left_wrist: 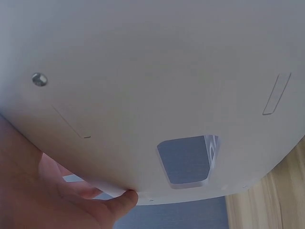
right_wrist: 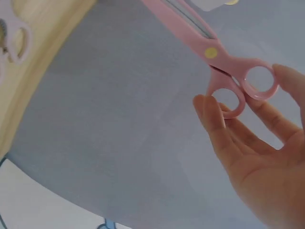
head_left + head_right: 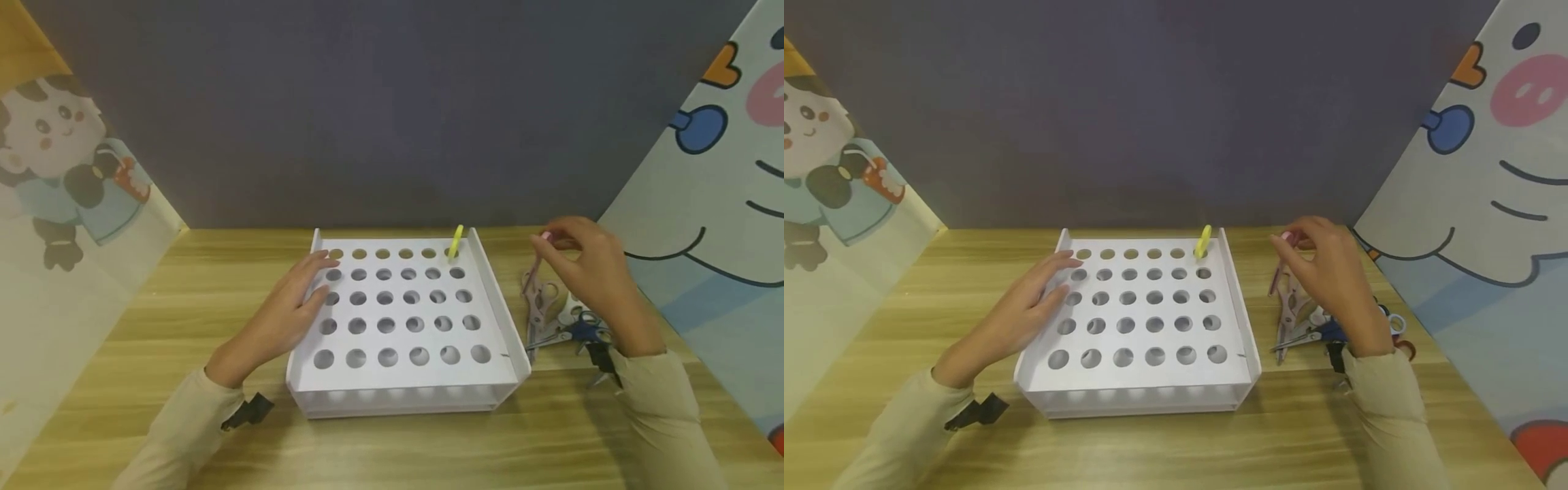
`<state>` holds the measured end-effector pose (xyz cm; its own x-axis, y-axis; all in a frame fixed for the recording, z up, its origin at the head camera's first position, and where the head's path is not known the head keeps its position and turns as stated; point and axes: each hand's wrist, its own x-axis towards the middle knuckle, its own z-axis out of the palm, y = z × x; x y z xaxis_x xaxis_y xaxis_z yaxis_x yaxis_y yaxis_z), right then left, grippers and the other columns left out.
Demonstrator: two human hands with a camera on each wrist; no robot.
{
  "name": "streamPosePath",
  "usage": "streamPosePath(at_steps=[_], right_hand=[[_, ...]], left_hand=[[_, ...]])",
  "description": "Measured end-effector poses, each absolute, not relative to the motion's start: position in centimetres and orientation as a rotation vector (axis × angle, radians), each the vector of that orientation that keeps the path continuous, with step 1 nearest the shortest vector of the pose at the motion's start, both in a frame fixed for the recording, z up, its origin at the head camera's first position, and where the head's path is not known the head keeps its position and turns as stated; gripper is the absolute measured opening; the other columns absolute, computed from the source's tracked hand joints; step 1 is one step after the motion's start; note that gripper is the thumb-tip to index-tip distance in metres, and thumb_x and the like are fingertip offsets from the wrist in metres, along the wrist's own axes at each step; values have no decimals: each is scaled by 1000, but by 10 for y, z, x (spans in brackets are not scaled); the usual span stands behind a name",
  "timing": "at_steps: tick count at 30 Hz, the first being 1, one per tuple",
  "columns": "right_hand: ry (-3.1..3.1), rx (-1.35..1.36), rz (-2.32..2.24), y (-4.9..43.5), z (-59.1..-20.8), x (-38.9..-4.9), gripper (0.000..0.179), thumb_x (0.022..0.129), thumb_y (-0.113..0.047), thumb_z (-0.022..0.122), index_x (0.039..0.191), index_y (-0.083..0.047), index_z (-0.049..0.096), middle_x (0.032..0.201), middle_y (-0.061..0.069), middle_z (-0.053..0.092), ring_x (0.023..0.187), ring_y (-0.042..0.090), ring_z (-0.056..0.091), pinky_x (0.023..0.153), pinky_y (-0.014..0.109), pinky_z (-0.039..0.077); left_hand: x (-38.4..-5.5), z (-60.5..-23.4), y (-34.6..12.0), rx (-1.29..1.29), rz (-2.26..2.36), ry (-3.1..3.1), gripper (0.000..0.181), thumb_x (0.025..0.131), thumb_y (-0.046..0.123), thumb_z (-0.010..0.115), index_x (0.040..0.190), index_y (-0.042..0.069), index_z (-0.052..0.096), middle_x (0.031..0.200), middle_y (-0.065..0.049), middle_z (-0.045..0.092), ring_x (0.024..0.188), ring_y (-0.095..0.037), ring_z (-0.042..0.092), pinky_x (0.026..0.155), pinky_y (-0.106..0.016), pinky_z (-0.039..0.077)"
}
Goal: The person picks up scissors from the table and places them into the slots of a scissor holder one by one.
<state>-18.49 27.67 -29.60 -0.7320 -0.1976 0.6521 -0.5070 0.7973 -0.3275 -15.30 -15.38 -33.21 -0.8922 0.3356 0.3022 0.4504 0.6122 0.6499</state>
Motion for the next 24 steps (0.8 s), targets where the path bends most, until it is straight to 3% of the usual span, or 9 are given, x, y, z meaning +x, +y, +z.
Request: streamPosePath(at_steps=[12, 24], right_hand=[[-2210, 588, 699, 256, -278, -164, 16, 83, -7, 80, 93, 1, 70, 123, 17, 66, 102, 34, 67, 86, 4, 43], [-2086, 674, 742, 233, -265, -147, 27, 76, 6, 81, 101, 2, 72, 124, 14, 65, 111, 30, 64, 91, 10, 47]], left_hand=[[-152, -335, -156, -659, -1153, -2666, 37, 101, 6, 49, 138, 6, 52, 158, -16, 34, 148, -37, 24, 120, -58, 16], [-153, -335, -154, -685, -1158, -2648, 34, 100, 5, 50, 134, 4, 55, 156, -17, 35, 147, -38, 25, 120, -58, 17]])
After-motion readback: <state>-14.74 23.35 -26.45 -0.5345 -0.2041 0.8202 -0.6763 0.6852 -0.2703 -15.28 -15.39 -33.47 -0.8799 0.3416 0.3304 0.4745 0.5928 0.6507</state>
